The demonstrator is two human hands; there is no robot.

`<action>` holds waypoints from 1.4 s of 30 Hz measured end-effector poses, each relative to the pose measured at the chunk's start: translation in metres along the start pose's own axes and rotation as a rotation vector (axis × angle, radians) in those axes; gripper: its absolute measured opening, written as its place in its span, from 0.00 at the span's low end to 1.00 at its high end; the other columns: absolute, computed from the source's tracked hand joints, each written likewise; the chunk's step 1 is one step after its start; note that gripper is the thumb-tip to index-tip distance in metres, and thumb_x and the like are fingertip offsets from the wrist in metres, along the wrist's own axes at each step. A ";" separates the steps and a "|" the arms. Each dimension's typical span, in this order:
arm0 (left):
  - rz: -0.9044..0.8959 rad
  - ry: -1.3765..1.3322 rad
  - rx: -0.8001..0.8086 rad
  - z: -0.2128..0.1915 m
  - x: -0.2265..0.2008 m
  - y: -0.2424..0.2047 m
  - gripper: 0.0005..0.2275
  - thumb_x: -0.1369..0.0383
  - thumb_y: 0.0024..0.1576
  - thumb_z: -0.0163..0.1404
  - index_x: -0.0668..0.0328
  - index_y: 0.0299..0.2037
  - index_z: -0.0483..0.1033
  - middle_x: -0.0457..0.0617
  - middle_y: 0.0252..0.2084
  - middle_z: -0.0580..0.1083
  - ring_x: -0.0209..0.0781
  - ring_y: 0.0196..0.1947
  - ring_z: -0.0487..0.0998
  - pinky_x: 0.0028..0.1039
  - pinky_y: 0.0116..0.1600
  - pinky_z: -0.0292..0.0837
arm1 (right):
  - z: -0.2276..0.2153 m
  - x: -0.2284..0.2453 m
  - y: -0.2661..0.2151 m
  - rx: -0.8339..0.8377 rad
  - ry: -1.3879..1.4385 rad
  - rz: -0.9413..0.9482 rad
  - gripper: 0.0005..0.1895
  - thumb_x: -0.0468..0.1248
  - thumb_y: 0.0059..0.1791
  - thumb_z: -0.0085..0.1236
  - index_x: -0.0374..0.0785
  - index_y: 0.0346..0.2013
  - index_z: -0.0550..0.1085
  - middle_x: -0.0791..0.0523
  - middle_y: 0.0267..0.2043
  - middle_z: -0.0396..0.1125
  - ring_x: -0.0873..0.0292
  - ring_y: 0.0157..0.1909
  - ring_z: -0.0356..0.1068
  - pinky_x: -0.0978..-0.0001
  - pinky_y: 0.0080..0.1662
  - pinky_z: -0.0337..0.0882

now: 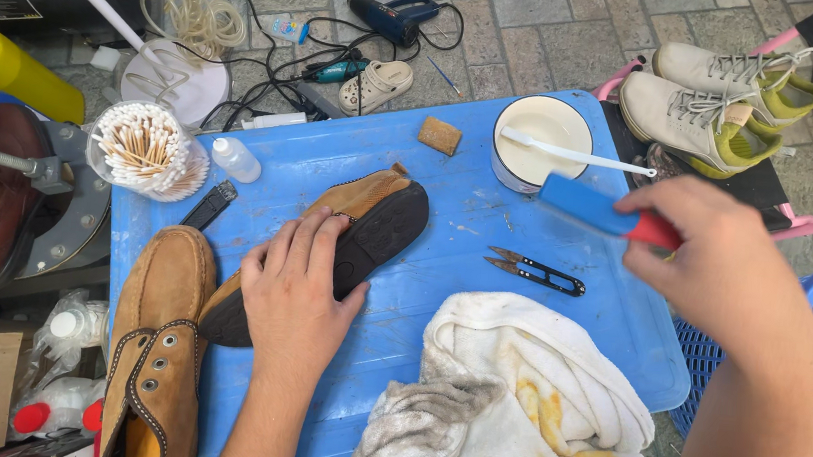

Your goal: The person scrubs the sole of a brown leather shoe with a blue brush and white foam, then wipes the sole with a white cloth. The process is repeated multiple times on the same shoe.

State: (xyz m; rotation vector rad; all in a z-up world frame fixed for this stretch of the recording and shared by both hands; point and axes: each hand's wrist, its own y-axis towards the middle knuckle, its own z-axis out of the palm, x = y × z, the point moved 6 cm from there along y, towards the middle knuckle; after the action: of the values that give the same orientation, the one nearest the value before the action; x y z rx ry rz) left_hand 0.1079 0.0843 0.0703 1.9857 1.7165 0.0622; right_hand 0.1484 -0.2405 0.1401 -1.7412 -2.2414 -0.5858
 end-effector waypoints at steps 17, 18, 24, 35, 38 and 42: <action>-0.048 -0.049 0.005 0.003 0.003 -0.003 0.36 0.60 0.35 0.68 0.55 0.58 0.71 0.49 0.57 0.75 0.49 0.58 0.74 0.43 0.54 0.63 | 0.033 0.013 0.073 -0.010 -0.322 -0.084 0.15 0.32 0.37 0.69 0.41 0.38 0.81 0.51 0.38 0.72 0.46 0.43 0.73 0.53 0.46 0.72; -0.056 -0.042 0.012 0.003 0.003 -0.003 0.38 0.60 0.35 0.68 0.56 0.60 0.71 0.50 0.57 0.75 0.49 0.58 0.74 0.43 0.53 0.63 | 0.029 0.013 0.071 -0.048 -0.315 -0.097 0.16 0.33 0.37 0.69 0.41 0.40 0.81 0.51 0.39 0.72 0.46 0.44 0.73 0.53 0.46 0.72; -0.077 -0.011 0.006 0.001 0.002 -0.006 0.39 0.59 0.36 0.68 0.53 0.62 0.70 0.48 0.57 0.75 0.46 0.55 0.74 0.41 0.52 0.64 | 0.020 0.016 0.057 -0.184 -0.408 -0.164 0.19 0.34 0.40 0.67 0.43 0.46 0.82 0.54 0.40 0.71 0.48 0.47 0.73 0.56 0.47 0.72; -0.129 0.003 0.033 0.005 0.007 -0.007 0.40 0.56 0.36 0.67 0.56 0.64 0.71 0.49 0.54 0.76 0.47 0.49 0.76 0.41 0.47 0.68 | 0.016 0.025 0.040 -0.323 -0.315 -0.083 0.21 0.36 0.40 0.68 0.39 0.48 0.80 0.50 0.43 0.71 0.45 0.40 0.73 0.55 0.41 0.73; -0.128 0.011 0.038 0.007 0.009 -0.008 0.41 0.55 0.36 0.67 0.56 0.64 0.71 0.49 0.53 0.76 0.47 0.49 0.76 0.40 0.45 0.69 | 0.009 0.035 0.033 -0.375 -0.336 -0.094 0.21 0.34 0.38 0.69 0.39 0.46 0.81 0.48 0.42 0.72 0.44 0.39 0.74 0.55 0.39 0.73; -0.117 0.014 0.037 0.008 0.010 -0.009 0.42 0.54 0.36 0.67 0.57 0.65 0.71 0.50 0.53 0.77 0.47 0.48 0.77 0.40 0.45 0.70 | 0.011 0.031 0.034 -0.295 -0.150 -0.041 0.23 0.37 0.45 0.73 0.37 0.53 0.78 0.47 0.42 0.73 0.46 0.40 0.74 0.58 0.43 0.73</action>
State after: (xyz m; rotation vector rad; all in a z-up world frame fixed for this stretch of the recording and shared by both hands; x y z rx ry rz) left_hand 0.1050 0.0913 0.0567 1.9105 1.8518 0.0046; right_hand 0.1737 -0.2015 0.1490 -1.9376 -2.3966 -0.8599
